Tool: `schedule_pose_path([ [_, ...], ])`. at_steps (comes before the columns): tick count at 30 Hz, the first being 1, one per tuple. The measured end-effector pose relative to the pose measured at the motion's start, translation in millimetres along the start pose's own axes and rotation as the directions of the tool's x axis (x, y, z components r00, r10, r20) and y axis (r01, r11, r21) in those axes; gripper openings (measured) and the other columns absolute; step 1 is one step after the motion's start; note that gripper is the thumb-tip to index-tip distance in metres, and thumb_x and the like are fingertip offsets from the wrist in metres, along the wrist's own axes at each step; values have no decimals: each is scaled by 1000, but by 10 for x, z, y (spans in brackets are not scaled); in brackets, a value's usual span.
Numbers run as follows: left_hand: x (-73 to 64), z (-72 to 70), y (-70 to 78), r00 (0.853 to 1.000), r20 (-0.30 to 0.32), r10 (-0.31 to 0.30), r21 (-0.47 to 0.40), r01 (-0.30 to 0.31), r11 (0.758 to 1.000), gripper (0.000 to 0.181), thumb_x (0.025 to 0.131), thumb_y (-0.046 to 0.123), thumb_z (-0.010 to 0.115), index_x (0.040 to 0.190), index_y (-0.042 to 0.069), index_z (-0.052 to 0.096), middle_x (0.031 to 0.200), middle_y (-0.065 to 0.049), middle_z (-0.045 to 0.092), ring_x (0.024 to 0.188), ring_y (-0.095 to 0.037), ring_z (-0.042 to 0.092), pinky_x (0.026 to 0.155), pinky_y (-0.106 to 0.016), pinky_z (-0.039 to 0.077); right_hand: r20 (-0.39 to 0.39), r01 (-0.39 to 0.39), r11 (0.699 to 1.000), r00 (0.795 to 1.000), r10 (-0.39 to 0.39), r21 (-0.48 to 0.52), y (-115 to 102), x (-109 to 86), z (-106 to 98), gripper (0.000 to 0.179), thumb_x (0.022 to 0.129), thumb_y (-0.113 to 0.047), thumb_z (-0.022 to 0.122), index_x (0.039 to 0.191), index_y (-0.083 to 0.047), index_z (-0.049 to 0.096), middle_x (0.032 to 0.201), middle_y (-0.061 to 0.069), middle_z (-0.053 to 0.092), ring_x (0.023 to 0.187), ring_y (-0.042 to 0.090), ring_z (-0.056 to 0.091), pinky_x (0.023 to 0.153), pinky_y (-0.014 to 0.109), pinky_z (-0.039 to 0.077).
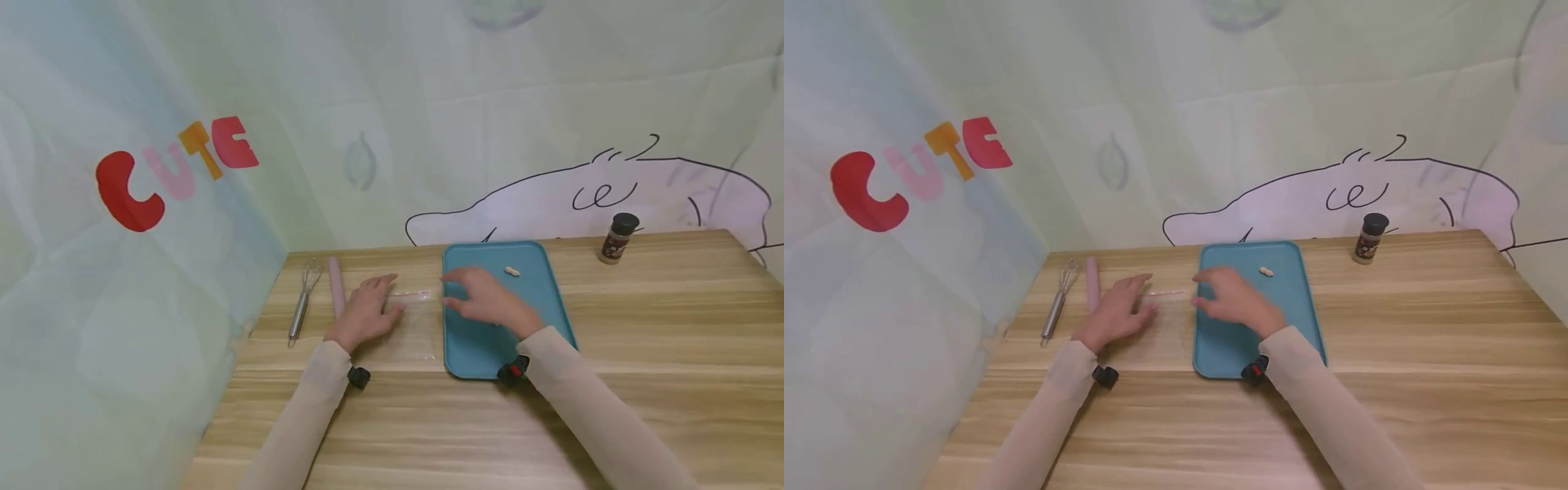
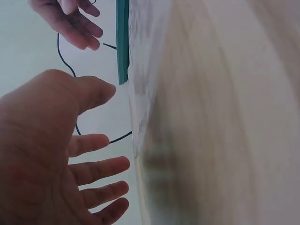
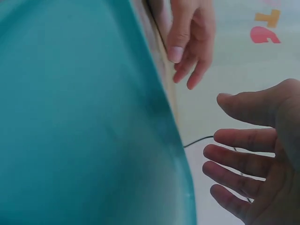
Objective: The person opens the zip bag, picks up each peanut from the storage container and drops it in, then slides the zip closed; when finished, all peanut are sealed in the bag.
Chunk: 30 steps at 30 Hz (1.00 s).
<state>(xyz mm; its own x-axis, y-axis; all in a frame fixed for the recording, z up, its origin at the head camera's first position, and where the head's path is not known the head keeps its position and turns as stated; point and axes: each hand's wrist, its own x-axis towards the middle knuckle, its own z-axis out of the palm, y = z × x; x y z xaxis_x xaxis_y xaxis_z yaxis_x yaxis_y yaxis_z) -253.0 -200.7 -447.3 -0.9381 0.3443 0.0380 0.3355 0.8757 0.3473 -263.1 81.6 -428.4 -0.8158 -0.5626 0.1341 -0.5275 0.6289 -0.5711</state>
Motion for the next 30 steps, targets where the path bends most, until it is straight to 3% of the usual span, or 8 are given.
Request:
schedule_pose_path([
  [9, 11, -69, -8, 1000, 20, -20, 7, 20, 1000, 53, 108, 29, 56, 156, 6, 51, 162, -22, 50, 156, -46, 41, 123, -69, 35, -11, 40, 996, 999, -41, -80, 39, 266, 148, 40, 102, -21, 67, 133, 4, 71, 141, 24, 69, 137, 46, 61, 117, 61, 46],
  [14, -20, -38, -43, 999, 29, -37, 24, 36, 999, 47, 108, 28, 61, 148, 5, 57, 158, -20, 54, 153, -43, 44, 121, -66, 39, 25, 23, 995, 999, -20, -102, 22, 370, 235, 39, 103, -25, 66, 132, 0, 73, 144, 23, 68, 139, 44, 60, 119, 59, 45],
  [23, -21, 14, -69, 998, 12, -66, 11, 66, 998, 33, 105, 30, 67, 129, 9, 59, 148, -19, 58, 143, -40, 52, 114, -59, 45, 41, -24, 999, 999, 26, -36, -8, 394, 246, 37, 104, -22, 65, 132, 0, 73, 145, 20, 68, 143, 42, 58, 121, 59, 43],
  [30, -2, 2, -56, 999, -44, -22, 20, 23, 1000, 13, 106, 19, 67, 113, 10, 63, 136, -19, 64, 127, -38, 60, 105, -54, 50, 46, -34, 999, 998, 35, -22, 1, 384, 264, 35, 104, -20, 65, 133, -2, 73, 145, 18, 69, 142, 41, 58, 120, 58, 44],
])
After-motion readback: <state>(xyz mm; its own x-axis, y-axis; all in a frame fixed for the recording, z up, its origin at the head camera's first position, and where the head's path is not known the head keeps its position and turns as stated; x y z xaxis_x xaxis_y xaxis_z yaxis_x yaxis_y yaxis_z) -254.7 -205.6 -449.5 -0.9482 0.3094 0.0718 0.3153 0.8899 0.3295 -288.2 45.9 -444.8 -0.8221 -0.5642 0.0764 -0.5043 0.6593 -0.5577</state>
